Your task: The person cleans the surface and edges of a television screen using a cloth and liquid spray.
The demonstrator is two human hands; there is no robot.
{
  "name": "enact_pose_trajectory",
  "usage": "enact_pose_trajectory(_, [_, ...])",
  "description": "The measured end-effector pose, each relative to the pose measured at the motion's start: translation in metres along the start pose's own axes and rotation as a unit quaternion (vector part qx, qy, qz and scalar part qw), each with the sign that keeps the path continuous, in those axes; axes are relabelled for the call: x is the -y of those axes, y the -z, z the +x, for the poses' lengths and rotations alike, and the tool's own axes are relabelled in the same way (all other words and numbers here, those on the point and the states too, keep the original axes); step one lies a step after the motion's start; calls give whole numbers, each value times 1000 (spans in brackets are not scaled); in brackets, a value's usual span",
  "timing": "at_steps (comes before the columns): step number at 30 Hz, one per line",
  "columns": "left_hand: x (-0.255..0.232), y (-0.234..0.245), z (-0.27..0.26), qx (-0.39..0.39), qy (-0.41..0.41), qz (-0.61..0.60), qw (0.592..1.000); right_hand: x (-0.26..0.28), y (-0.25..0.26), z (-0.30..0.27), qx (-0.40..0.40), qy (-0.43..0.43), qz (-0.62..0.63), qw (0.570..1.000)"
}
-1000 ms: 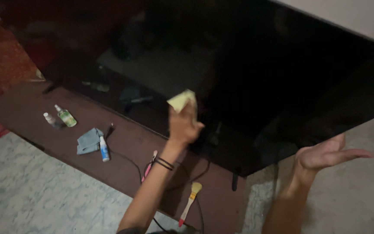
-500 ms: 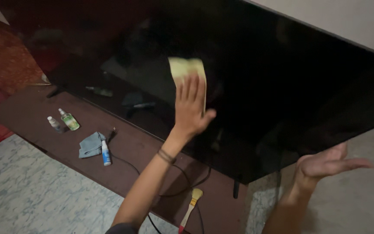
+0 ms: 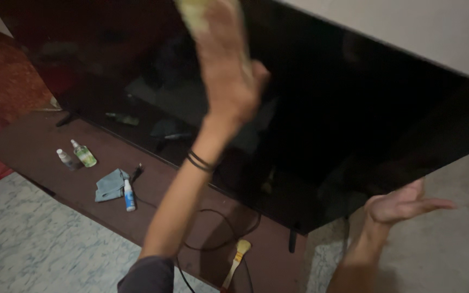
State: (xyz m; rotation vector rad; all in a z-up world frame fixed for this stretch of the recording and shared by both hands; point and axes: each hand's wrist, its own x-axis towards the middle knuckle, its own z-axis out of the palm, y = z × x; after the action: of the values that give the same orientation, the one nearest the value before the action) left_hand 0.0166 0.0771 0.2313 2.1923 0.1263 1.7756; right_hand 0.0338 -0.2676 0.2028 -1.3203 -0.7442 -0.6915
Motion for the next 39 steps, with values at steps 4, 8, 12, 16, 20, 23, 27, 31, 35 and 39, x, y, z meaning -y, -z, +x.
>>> enact_pose_trajectory(4, [-47,1,-63,141,-83,7,987,-4,3,-1,-18,7,-4,1000])
enact_pose_trajectory(8, [-26,11,-68,123,-20,33,992,-15,11,0,-1,5,22,1000])
enact_pose_trajectory(12, [-28,-1,-9,-43,67,-14,997,-33,20,-2,-36,-3,25,999])
enact_pose_trajectory(16, [-85,-14,14,-35,-4,6,999,-37,27,-10,-46,-47,36,997])
enact_pose_trajectory(20, [-142,-16,-37,253,-103,59,960,-51,32,-12,-72,-49,67,994])
enact_pose_trajectory(23, [-137,-15,-72,176,-229,-25,957,-55,33,-11,-84,-56,75,992])
enact_pose_trajectory(27, [-115,-11,-42,145,-108,-2,983,-51,29,-2,-55,-45,89,993])
enact_pose_trajectory(31, [-145,-20,6,43,-32,-33,998,-45,27,-1,-60,-41,88,994])
enact_pose_trajectory(35, [-192,-37,-2,82,-105,-60,989,-39,25,-1,-52,-27,59,997])
enact_pose_trajectory(39, [-189,-27,-42,153,-206,-99,961,-37,24,-4,-64,-43,91,993])
